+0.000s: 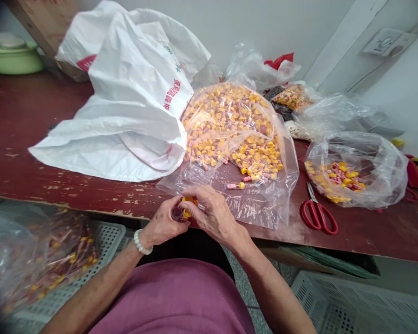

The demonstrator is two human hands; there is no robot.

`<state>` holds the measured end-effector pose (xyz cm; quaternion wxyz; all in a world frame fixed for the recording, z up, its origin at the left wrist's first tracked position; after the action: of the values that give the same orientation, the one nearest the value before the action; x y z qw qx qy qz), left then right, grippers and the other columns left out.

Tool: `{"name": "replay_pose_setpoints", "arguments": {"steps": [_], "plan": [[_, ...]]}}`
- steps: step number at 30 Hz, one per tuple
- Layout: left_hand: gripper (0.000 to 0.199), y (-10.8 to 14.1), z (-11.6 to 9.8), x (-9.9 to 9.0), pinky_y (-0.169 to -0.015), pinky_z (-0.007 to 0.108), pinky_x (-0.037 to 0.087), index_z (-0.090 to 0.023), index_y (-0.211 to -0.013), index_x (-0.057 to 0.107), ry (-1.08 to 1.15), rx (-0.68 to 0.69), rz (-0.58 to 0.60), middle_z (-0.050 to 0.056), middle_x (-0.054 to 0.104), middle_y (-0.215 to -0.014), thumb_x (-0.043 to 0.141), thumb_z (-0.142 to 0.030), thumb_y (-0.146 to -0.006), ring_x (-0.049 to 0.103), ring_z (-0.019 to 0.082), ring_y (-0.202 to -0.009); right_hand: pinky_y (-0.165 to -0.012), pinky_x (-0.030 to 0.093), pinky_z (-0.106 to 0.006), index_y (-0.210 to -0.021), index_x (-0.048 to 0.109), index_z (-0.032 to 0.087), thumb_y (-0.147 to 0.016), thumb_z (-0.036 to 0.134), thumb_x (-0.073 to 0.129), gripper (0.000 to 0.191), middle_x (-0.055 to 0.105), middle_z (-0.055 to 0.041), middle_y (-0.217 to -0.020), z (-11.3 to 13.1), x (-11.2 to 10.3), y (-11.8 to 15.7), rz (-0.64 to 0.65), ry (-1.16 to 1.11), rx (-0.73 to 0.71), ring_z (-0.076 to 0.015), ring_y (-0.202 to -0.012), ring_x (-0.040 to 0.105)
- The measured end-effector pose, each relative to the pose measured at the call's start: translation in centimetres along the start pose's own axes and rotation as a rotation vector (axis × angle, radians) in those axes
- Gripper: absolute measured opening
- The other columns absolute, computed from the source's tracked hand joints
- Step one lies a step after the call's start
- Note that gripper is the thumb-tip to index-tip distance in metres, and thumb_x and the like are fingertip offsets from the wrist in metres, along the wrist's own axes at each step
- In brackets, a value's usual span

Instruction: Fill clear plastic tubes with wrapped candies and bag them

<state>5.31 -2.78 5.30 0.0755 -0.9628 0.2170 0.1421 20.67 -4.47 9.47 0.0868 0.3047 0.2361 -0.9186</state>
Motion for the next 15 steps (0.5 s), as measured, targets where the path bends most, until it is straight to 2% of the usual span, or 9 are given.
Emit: {"name": "replay_pose_setpoints", "arguments": {"steps": [2, 4, 7, 9, 12, 15], "plan": [[0.024, 0.1, 0.0, -0.2, -0.056, 0.021, 0.037, -0.014, -0.081, 0.054, -0.028, -0.003, -0.027, -0.003, 0.052, -0.068, 0.057, -0.007, -0.058, 0.045, 0.01, -0.061, -0.095, 0.044, -0.039, -0.113, 0.058, 0.026, -0.091, 0.029, 0.051, 0.023, 0.06, -0.0058, -0.116, 0.1, -0.4, 0.0, -0.042, 0.029, -0.021, -0.0199, -0.11, 0.054], [0.024, 0.2, 0.2, -0.4, -0.056, 0.021, 0.037, -0.014, -0.08, 0.054, -0.034, -0.007, -0.04, -0.003, 0.051, -0.068, 0.058, -0.007, -0.058, 0.044, 0.01, -0.061, -0.099, 0.04, -0.044, -0.111, 0.058, 0.026, -0.092, 0.028, 0.047, 0.021, 0.055, -0.0071, -0.12, 0.1, -0.4, 0.0, -0.061, 0.075, -0.012, -0.022, -0.116, 0.048], [0.028, 0.3, 0.7, -0.6, -0.058, 0.022, 0.038, -0.014, -0.086, 0.055, -0.012, -0.025, -0.014, -0.002, 0.055, -0.073, 0.059, -0.008, -0.059, 0.046, 0.01, -0.063, -0.099, 0.039, -0.047, -0.107, 0.06, 0.024, -0.092, 0.031, 0.047, 0.02, 0.053, -0.008, -0.118, 0.1, 0.2, 0.2, 0.111, 0.126, -0.021, -0.023, -0.115, 0.047], [0.028, 0.3, 0.8, -0.8, -0.057, 0.021, 0.038, -0.014, -0.085, 0.055, 0.009, -0.056, 0.004, -0.002, 0.056, -0.073, 0.059, -0.008, -0.058, 0.046, 0.01, -0.062, -0.102, 0.037, -0.047, -0.107, 0.06, 0.024, -0.092, 0.033, 0.047, 0.022, 0.049, -0.0089, -0.123, 0.0, 0.4, 0.3, 0.205, 0.12, -0.019, -0.0236, -0.119, 0.044], [0.033, 0.2, 0.6, -1.1, -0.053, 0.02, 0.036, -0.014, -0.088, 0.056, 0.112, -0.13, 0.021, -0.003, 0.054, -0.07, 0.059, -0.006, -0.056, 0.045, 0.009, -0.059, -0.105, 0.035, -0.045, -0.117, 0.055, 0.024, -0.092, 0.036, 0.047, 0.029, 0.038, -0.0103, -0.134, -0.3, 0.2, 0.5, 0.139, 0.07, -0.019, -0.024, -0.129, 0.035], [0.034, 0.2, 0.3, -1.4, -0.048, 0.02, 0.035, -0.014, -0.088, 0.055, 0.259, -0.238, 0.022, -0.004, 0.053, -0.068, 0.061, -0.006, -0.055, 0.043, 0.008, -0.054, -0.103, 0.037, -0.043, -0.125, 0.046, 0.025, -0.084, 0.042, 0.059, 0.047, 0.037, -0.0114, -0.133, -0.3, 0.4, 0.9, 0.049, 0.095, -0.072, -0.0251, -0.128, 0.036]]}}
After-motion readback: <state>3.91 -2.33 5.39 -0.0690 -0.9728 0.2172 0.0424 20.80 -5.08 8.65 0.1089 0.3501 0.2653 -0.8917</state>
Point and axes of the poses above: each hand's wrist, its own y-axis away from the middle knuckle, its own x-axis out of the palm, z = x × y, the point moved 1 cm from there along -y, towards the middle knuckle
